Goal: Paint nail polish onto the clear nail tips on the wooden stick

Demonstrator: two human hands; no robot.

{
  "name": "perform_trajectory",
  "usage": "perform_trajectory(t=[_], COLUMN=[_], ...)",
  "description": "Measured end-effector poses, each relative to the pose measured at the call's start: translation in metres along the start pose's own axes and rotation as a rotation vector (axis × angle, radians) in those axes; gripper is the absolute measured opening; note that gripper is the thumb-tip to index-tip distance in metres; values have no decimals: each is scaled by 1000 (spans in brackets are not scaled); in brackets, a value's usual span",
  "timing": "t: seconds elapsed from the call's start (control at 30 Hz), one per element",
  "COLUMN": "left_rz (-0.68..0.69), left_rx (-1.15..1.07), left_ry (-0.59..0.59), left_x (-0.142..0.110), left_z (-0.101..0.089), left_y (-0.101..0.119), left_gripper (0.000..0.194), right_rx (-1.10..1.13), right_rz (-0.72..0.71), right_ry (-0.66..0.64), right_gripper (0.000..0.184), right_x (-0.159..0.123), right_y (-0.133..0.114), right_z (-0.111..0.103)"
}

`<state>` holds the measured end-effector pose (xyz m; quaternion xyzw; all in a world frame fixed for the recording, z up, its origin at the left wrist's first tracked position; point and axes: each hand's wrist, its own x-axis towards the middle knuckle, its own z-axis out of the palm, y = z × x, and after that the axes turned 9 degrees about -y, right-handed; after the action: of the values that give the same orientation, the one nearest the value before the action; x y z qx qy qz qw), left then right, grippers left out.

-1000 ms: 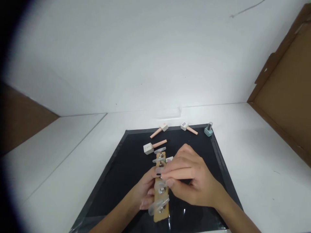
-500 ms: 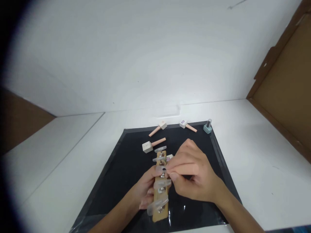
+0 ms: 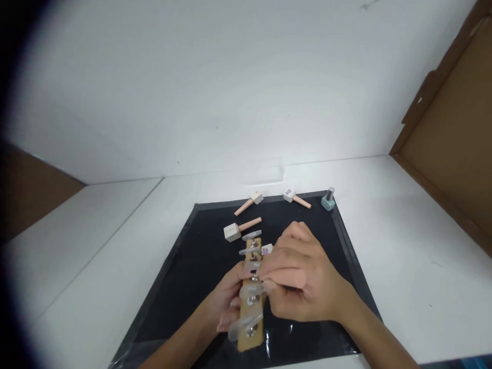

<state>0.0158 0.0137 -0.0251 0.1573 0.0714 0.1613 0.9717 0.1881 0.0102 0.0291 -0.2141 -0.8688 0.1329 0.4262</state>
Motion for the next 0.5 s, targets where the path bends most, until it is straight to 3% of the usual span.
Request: perform_trajectory(t=[0.13, 0.5], left_rz=[-2, 2], left_rx=[-1, -15], left_ry=[-17, -29], left_x=[0, -1], left_z=[-1, -5], left_y=[0, -1], left_gripper=[22, 16], right_rx=[11, 29], right_rz=[-16, -16], right_ry=[54, 11], right_gripper=[23, 25], right_x=[1, 2], right_y=[-1, -1], right_z=[0, 0])
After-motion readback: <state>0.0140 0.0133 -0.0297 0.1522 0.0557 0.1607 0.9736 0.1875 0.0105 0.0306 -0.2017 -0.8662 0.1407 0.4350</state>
